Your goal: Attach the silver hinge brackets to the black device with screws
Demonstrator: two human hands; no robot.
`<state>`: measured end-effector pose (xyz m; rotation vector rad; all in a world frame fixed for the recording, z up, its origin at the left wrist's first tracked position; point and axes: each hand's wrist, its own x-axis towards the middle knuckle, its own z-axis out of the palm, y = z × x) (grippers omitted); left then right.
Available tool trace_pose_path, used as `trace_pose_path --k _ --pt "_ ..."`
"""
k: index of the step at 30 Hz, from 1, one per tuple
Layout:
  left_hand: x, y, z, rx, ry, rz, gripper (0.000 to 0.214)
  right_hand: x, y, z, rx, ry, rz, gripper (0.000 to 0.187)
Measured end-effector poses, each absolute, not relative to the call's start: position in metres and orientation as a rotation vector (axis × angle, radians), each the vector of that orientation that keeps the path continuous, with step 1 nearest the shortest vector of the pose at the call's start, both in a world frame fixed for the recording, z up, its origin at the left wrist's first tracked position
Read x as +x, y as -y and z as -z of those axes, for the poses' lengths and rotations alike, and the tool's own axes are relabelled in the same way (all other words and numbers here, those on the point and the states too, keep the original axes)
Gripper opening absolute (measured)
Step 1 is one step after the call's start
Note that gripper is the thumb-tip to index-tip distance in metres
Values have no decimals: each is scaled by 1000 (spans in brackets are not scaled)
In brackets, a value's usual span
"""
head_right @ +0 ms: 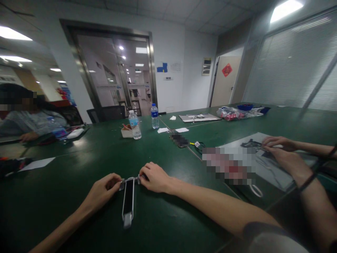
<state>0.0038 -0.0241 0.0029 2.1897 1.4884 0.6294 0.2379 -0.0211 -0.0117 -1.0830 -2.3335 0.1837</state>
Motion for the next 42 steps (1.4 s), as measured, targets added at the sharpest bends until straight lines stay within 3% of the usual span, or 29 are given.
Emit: trace_pose_path --k 17,42 --pt "5 27 -4 2154 -1400 -709 30 239 21 12 -1064 2336 -188 14" --pt "1 24 -2 2165 -1469 -621 42 239 19 14 -1075 2333 -178 13"
